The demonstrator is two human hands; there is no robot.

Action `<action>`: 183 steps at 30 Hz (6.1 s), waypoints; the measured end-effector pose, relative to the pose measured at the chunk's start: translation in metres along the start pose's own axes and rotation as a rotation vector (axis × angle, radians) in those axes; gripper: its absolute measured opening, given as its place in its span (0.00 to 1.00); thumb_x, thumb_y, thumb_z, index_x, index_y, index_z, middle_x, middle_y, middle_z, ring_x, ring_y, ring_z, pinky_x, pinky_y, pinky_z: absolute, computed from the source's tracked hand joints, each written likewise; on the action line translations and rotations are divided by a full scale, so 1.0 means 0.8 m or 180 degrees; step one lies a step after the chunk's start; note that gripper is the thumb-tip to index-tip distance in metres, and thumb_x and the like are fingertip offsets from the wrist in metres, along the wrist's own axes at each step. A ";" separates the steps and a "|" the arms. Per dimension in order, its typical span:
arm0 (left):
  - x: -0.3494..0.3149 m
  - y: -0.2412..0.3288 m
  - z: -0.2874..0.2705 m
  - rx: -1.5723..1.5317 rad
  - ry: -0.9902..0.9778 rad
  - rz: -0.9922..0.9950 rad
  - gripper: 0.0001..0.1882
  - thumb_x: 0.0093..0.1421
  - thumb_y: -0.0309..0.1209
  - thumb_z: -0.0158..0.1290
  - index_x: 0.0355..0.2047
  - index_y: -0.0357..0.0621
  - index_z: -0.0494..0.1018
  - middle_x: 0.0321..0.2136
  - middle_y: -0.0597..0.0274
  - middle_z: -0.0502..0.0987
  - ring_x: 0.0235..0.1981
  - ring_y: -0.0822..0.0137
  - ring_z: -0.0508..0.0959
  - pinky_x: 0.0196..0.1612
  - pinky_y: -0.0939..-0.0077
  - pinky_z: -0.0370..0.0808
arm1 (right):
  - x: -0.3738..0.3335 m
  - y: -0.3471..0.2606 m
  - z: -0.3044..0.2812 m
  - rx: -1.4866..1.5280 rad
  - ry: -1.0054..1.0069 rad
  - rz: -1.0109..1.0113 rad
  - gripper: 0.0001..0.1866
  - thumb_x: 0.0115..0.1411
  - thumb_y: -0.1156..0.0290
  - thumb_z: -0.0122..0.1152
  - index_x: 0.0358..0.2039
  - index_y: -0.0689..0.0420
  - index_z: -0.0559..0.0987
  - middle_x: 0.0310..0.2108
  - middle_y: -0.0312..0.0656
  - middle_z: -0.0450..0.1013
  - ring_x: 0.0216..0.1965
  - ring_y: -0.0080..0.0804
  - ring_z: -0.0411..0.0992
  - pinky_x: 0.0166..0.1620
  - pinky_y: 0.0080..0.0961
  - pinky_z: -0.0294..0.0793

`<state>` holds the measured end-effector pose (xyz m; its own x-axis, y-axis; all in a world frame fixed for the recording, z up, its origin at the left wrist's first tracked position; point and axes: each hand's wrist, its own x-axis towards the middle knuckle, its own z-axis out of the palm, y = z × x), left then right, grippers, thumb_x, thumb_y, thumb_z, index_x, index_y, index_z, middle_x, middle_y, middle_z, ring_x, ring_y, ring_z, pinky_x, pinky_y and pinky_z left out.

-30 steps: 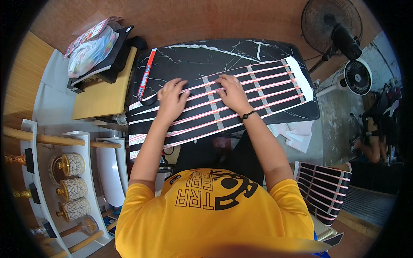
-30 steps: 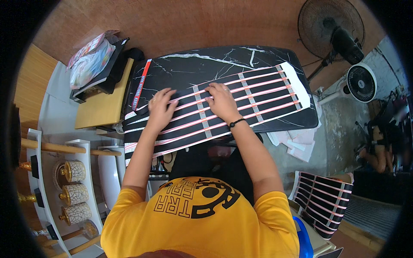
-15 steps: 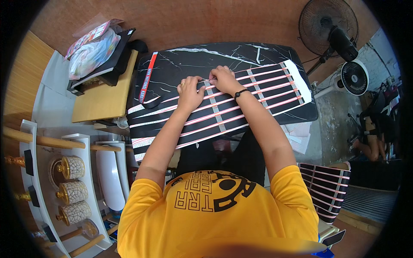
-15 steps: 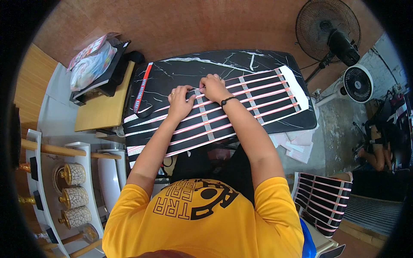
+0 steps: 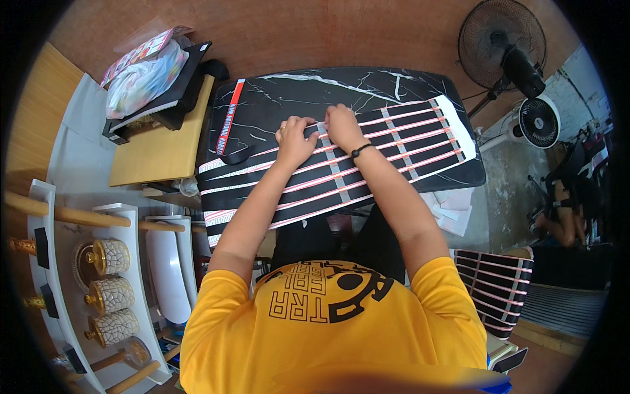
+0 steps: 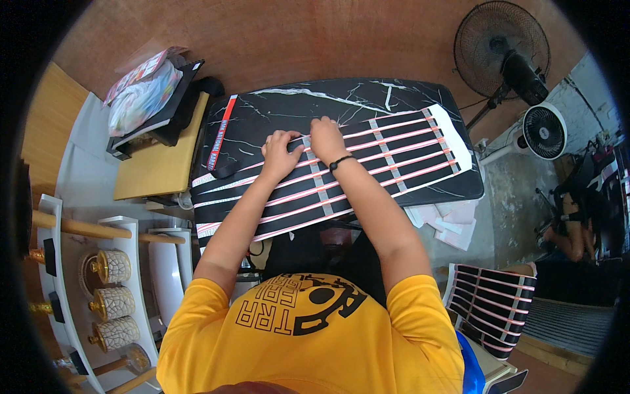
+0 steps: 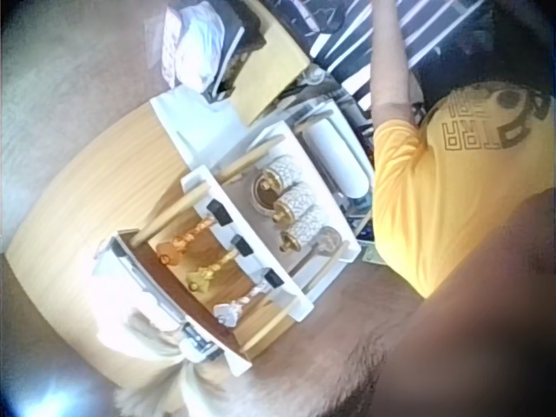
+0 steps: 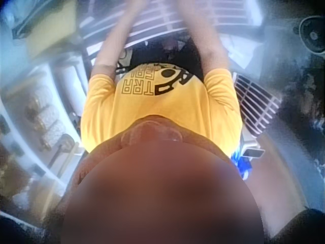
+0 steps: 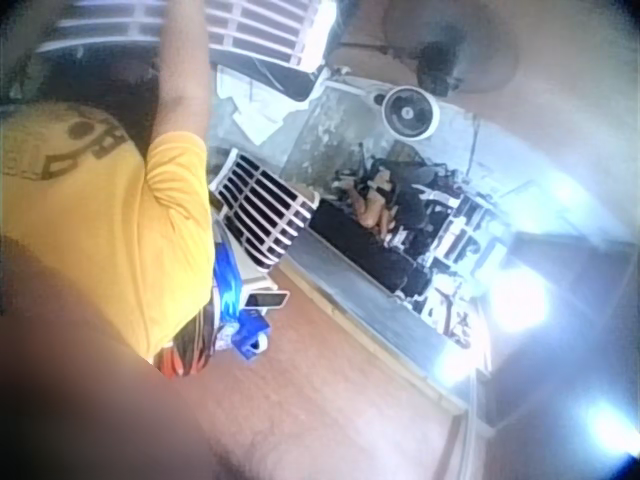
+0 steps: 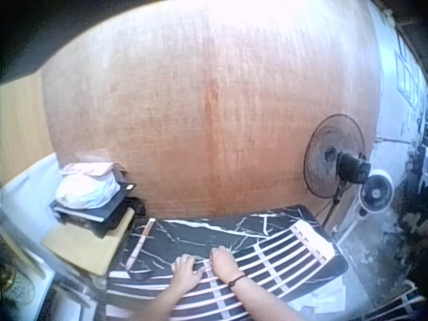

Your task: The person assembles a belt by hand, peeling backing from adhesive strips and pressing them onto a black base with pink stripes. They repeatedly align and attach strips, then fold the assembled belt and place it aside.

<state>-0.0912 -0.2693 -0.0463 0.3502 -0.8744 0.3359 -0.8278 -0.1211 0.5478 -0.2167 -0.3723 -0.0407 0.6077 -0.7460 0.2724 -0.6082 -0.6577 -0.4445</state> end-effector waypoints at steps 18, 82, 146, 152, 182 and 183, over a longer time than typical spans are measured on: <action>0.118 -0.003 -0.013 -0.0424 -0.2448 -0.0255 0.12 0.53 0.36 0.58 0.33 0.42 0.84 0.26 0.57 0.82 0.28 0.68 0.78 0.36 0.71 0.75 | -0.032 -0.007 0.017 0.0723 0.0952 0.0240 0.09 0.46 0.70 0.73 0.25 0.58 0.81 0.32 0.48 0.72 0.41 0.49 0.71 0.48 0.42 0.69; -0.081 0.065 0.019 0.0580 -0.0248 0.0893 0.22 0.60 0.39 0.53 0.52 0.41 0.69 0.53 0.54 0.68 0.55 0.52 0.67 0.59 0.28 0.53 | 0.006 -0.006 -0.003 -0.0474 -0.0061 0.0175 0.10 0.60 0.74 0.55 0.42 0.59 0.76 0.43 0.52 0.73 0.45 0.54 0.76 0.45 0.43 0.80; -0.018 0.063 0.005 -0.0190 0.0525 0.0062 0.05 0.49 0.36 0.67 0.29 0.57 0.84 0.37 0.66 0.70 0.47 0.59 0.69 0.50 0.61 0.63 | -0.038 0.052 -0.002 0.0961 0.0915 0.0301 0.05 0.51 0.70 0.69 0.29 0.57 0.84 0.33 0.43 0.75 0.36 0.39 0.75 0.40 0.34 0.74; -0.071 0.072 -0.021 -0.0499 0.0465 0.0021 0.06 0.47 0.33 0.67 0.27 0.58 0.84 0.36 0.67 0.68 0.48 0.58 0.65 0.53 0.57 0.57 | -0.030 0.048 0.004 0.0780 0.0858 0.0709 0.05 0.52 0.67 0.68 0.28 0.54 0.84 0.34 0.42 0.76 0.38 0.43 0.75 0.41 0.37 0.74; -0.127 0.076 -0.068 -0.1163 0.0660 0.0003 0.05 0.50 0.25 0.64 0.29 0.45 0.81 0.29 0.63 0.72 0.37 0.60 0.70 0.45 0.67 0.66 | -0.091 0.040 -0.043 0.0440 0.0113 -0.0438 0.06 0.57 0.64 0.63 0.31 0.51 0.83 0.49 0.38 0.71 0.55 0.42 0.65 0.56 0.47 0.62; -0.134 0.083 -0.072 -0.1003 0.0501 0.0257 0.04 0.50 0.23 0.63 0.28 0.43 0.80 0.29 0.62 0.71 0.38 0.61 0.70 0.44 0.68 0.66 | -0.092 0.039 -0.037 0.0362 0.0148 -0.0318 0.06 0.56 0.64 0.63 0.31 0.51 0.83 0.47 0.37 0.71 0.54 0.41 0.66 0.55 0.49 0.61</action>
<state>-0.1586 -0.1564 -0.0023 0.3728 -0.7891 0.4882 -0.6884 0.1176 0.7158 -0.2955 -0.3408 -0.0495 0.6363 -0.6832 0.3582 -0.4826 -0.7148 -0.5061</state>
